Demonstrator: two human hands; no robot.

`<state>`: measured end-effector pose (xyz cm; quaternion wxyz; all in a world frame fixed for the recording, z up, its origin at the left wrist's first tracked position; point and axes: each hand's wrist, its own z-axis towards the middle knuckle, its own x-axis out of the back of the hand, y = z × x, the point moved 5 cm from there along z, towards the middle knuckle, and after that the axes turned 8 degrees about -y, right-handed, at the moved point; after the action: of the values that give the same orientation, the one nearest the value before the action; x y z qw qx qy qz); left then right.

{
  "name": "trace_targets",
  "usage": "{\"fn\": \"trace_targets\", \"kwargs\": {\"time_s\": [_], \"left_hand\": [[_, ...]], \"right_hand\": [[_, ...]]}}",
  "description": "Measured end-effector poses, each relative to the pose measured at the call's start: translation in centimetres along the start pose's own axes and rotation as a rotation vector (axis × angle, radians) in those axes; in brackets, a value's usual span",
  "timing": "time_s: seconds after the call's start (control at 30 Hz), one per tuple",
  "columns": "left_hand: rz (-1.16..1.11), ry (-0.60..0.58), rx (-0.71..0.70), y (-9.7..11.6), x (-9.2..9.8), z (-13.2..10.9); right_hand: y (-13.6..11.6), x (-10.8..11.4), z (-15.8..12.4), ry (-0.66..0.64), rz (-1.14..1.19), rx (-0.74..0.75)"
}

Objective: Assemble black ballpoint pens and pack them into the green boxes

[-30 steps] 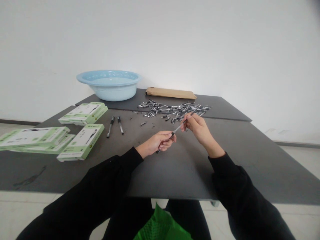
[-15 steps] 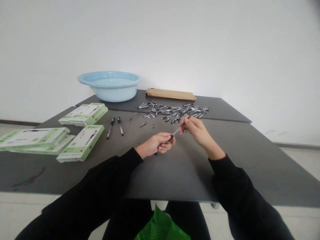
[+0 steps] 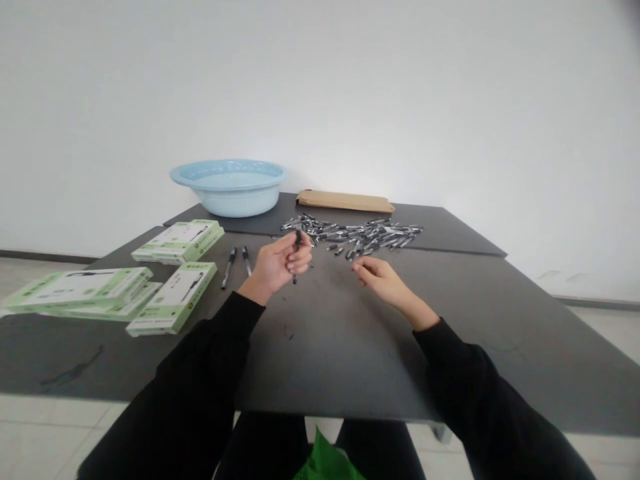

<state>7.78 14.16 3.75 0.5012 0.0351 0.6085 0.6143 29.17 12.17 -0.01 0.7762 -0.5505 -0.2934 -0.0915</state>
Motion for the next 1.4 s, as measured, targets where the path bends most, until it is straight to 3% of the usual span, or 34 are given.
{"fn": "trace_targets", "kwargs": {"time_s": [0.1, 0.2, 0.43, 0.63, 0.77, 0.93, 1.07, 1.4], "left_hand": [[-0.059, 0.105, -0.181, 4.5, 1.6, -1.9], [-0.094, 0.160, -0.254, 6.5, 3.1, -3.5], [-0.118, 0.132, -0.190, 5.6, 3.4, -3.3], [-0.101, 0.110, -0.239, 6.6, 3.3, -3.7], [-0.090, 0.126, -0.316, 7.6, 3.9, -4.4], [-0.138, 0.186, -0.295, 7.7, 4.2, -4.7], [-0.149, 0.210, -0.295, 8.1, 4.5, -5.0], [-0.111, 0.255, -0.444, 10.2, 5.9, -7.0]], "right_hand": [[2.6, -0.4, 0.5, 0.072, -0.173, -0.030], [4.6, -0.8, 1.3, 0.143, -0.339, 0.003], [7.7, 1.8, 3.1, 0.369, -0.506, 0.024], [10.4, 5.3, 3.4, 0.556, -0.546, -0.111], [11.9, 8.4, 2.1, 0.696, -0.564, -0.211], [13.9, 12.8, -0.9, 0.877, -0.551, -0.356], [15.2, 14.2, -1.7, 0.909, -0.521, -0.419], [15.7, 13.3, -0.9, 0.814, -0.529, -0.383]]}}
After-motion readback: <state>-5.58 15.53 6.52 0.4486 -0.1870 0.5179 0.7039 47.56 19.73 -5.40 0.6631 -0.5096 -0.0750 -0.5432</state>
